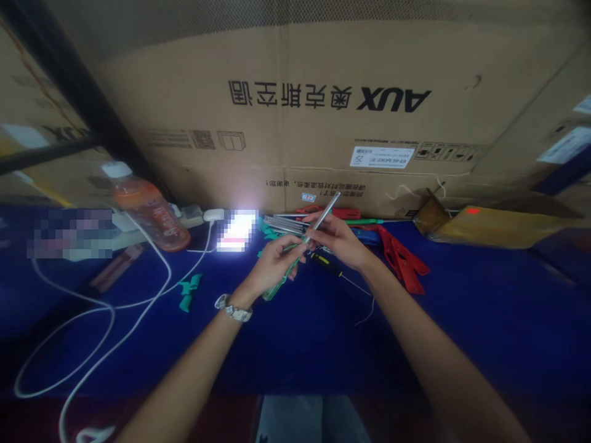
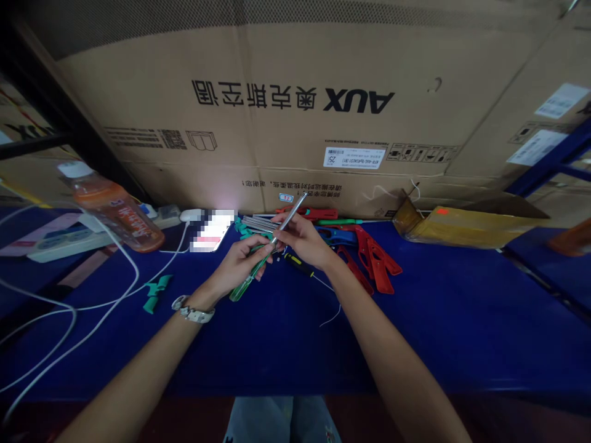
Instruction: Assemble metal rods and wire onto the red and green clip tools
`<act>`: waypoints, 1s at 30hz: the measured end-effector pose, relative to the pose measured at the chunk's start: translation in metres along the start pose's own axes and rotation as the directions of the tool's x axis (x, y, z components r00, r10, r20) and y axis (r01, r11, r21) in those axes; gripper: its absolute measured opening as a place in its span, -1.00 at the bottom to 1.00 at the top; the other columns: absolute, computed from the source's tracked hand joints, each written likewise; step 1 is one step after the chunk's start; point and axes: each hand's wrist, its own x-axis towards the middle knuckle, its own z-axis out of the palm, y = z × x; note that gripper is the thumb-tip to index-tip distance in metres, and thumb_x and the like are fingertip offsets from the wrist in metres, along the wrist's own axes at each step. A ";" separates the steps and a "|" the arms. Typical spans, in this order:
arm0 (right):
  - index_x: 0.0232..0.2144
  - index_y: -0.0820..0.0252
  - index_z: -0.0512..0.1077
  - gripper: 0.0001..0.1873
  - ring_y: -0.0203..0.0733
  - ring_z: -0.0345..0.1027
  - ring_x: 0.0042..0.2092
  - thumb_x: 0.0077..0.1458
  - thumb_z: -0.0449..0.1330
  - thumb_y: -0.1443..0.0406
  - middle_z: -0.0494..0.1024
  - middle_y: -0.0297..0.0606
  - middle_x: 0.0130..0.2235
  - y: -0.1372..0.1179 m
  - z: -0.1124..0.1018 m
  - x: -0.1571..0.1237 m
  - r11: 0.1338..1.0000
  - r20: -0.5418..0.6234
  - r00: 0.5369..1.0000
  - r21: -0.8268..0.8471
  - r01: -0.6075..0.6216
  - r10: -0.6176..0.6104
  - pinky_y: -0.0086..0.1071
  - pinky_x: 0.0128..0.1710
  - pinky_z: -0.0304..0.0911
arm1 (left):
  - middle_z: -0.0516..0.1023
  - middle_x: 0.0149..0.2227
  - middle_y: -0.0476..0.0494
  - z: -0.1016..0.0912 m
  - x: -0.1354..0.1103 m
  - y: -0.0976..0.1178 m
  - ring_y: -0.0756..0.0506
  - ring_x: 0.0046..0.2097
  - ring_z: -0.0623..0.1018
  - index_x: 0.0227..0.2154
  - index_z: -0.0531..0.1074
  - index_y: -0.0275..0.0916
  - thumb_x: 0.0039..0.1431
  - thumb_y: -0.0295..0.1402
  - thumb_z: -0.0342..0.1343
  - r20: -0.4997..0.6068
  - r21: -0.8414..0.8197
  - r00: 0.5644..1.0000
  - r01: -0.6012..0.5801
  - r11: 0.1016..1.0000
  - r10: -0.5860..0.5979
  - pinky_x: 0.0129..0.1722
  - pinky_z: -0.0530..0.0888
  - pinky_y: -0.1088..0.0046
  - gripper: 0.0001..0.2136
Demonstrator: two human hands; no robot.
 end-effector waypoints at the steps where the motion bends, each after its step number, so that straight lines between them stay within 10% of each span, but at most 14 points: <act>1: -0.15 0.11 0.39 -0.65 -0.31 0.39 -0.40 0.03 0.36 0.19 0.47 -0.42 -0.38 -0.001 0.000 0.000 1.000 0.002 1.000 -0.005 0.001 -0.001 -0.33 -0.32 0.37 | 0.46 -0.44 0.02 0.000 0.000 0.000 0.11 -0.62 0.41 -0.29 0.43 -0.25 0.17 -0.05 0.22 -0.002 -0.005 1.000 0.004 1.000 -0.004 -0.65 0.42 0.58 -0.67; 11: -0.18 0.10 0.41 -0.73 -0.30 0.27 -0.39 0.05 0.33 0.23 0.42 -0.38 -0.36 -0.004 0.003 -0.002 0.998 -0.012 0.999 -0.047 0.031 -0.032 -0.37 -0.41 0.22 | 0.43 -0.48 0.06 -0.002 -0.008 0.006 0.07 -0.55 0.44 -0.12 0.41 -0.25 0.15 -0.17 0.27 0.084 -0.002 0.996 0.010 1.000 -0.010 -0.57 0.46 0.55 -0.67; 30: -0.21 0.08 0.35 -0.65 -0.20 0.48 -0.23 0.01 0.35 0.14 0.56 -0.32 -0.23 0.027 0.033 -0.021 0.977 -0.081 0.997 -0.213 -0.007 -0.010 -0.23 -0.15 0.41 | 0.59 -0.41 0.00 0.012 0.002 0.003 -0.01 -0.36 0.55 -0.40 0.49 -0.22 0.01 -0.14 0.37 -0.401 -0.406 0.916 -0.177 0.896 -0.001 -0.29 0.47 0.49 -0.73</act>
